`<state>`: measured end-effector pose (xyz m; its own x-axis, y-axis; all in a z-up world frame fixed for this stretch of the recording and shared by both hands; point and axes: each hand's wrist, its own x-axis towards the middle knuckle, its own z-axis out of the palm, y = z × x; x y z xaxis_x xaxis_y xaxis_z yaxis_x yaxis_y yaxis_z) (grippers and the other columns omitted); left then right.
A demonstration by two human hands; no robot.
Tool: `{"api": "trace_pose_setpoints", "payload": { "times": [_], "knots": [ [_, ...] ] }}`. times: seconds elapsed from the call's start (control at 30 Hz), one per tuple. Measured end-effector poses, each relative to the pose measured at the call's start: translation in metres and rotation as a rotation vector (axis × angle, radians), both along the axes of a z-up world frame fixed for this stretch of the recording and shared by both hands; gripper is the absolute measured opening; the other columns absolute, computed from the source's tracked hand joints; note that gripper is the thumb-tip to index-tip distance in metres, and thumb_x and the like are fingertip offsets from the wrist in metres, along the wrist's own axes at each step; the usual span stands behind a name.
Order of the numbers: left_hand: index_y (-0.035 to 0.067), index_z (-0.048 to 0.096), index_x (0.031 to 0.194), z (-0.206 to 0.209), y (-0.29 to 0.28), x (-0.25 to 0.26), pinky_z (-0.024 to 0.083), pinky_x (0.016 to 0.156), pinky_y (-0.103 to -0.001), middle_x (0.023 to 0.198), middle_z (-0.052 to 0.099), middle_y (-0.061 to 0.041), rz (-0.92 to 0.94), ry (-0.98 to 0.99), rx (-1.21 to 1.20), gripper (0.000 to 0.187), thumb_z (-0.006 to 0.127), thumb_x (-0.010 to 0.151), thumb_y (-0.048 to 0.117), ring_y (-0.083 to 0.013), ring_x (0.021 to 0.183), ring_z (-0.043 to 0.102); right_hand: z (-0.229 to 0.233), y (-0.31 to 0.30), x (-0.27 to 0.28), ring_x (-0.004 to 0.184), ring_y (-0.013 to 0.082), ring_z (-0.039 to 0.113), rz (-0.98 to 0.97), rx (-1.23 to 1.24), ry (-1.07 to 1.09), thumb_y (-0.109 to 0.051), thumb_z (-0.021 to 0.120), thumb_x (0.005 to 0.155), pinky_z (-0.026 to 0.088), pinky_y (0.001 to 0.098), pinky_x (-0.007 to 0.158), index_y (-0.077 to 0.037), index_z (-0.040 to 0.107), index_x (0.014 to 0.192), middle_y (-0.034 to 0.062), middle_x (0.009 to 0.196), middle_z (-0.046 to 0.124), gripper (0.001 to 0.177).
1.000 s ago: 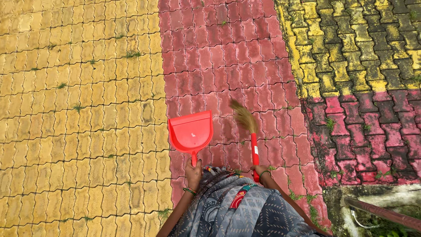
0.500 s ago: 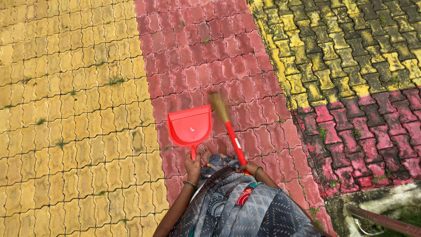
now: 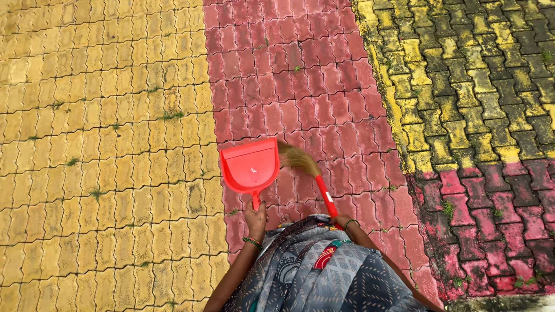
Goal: The person sweeps an outdoor interlocking-brick pavement using a broom and a red dustpan.
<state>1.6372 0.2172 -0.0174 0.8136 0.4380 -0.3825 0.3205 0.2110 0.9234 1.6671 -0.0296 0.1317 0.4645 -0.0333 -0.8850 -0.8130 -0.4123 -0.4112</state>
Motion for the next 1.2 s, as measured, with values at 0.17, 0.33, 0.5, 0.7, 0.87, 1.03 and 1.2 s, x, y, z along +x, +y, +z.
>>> {"api": "trace_pose_setpoints", "payload": {
  "times": [0.17,0.33,0.5,0.7,0.87,1.03,1.2],
  "knots": [
    [0.001,0.058,0.109,0.002,-0.002,0.032,0.043,0.038,-0.029,0.062,0.059,-0.003,-0.083,0.07,-0.005,0.024,0.068,0.091,0.014,-0.0108,0.042,0.052,-0.012,-0.013,0.05,0.051,0.0153,0.055,-0.507,0.348,-0.051,-0.013,0.073,0.085,0.046,0.0319,0.048,-0.006,0.072,0.089,0.0043,0.066,0.064,0.008],
    [0.007,0.057,0.114,0.013,-0.016,0.072,0.042,0.038,-0.029,0.061,0.058,-0.003,-0.067,0.081,-0.04,0.028,0.066,0.089,0.013,-0.0109,0.041,0.051,-0.049,-0.012,0.095,0.049,0.0119,0.049,-0.826,0.724,0.071,-0.014,0.066,0.091,0.046,0.031,0.048,-0.014,0.054,0.089,-0.0028,0.059,0.049,0.012],
    [0.001,0.059,0.109,0.025,-0.029,0.126,0.043,0.039,-0.029,0.063,0.058,-0.002,-0.034,0.05,0.027,0.023,0.067,0.09,0.011,-0.0104,0.043,0.051,-0.08,-0.036,0.154,0.051,0.0114,0.051,-0.548,0.756,0.085,-0.013,0.069,0.09,0.046,0.0308,0.048,-0.012,0.058,0.094,-0.0028,0.061,0.053,0.012],
    [0.0,0.059,0.11,0.038,-0.053,0.221,0.041,0.039,-0.029,0.06,0.056,-0.002,-0.018,0.01,0.053,0.024,0.068,0.091,0.012,-0.0111,0.043,0.05,-0.059,-0.046,0.239,0.059,0.0141,0.059,0.008,0.554,0.048,-0.016,0.075,0.084,0.049,0.0305,0.054,-0.005,0.068,0.095,0.0024,0.07,0.063,0.017],
    [0.002,0.059,0.112,0.034,-0.078,0.278,0.043,0.039,-0.029,0.058,0.058,-0.003,0.015,0.044,0.068,0.025,0.066,0.091,0.014,-0.0113,0.042,0.052,-0.038,-0.046,0.3,0.066,0.0166,0.066,0.26,0.275,0.03,-0.018,0.082,0.078,0.053,0.032,0.06,0.0,0.073,0.092,0.0059,0.078,0.071,0.024],
    [-0.001,0.059,0.106,0.021,-0.101,0.304,0.043,0.039,-0.029,0.06,0.059,-0.003,0.014,0.021,0.057,0.025,0.069,0.092,0.017,-0.0111,0.043,0.053,-0.034,-0.078,0.349,0.061,0.0179,0.062,0.224,0.042,0.006,-0.022,0.085,0.076,0.049,0.0341,0.057,0.0,0.073,0.086,0.0059,0.072,0.07,0.027],
    [0.001,0.059,0.101,0.022,-0.099,0.33,0.045,0.041,-0.027,0.063,0.061,-0.001,0.038,0.023,0.106,0.019,0.068,0.09,0.015,-0.0097,0.045,0.054,-0.04,-0.098,0.372,0.054,0.0234,0.06,-0.219,0.027,0.009,-0.016,0.082,0.078,0.047,0.0393,0.051,0.003,0.071,0.085,0.0111,0.067,0.066,0.023]
  ]
}}
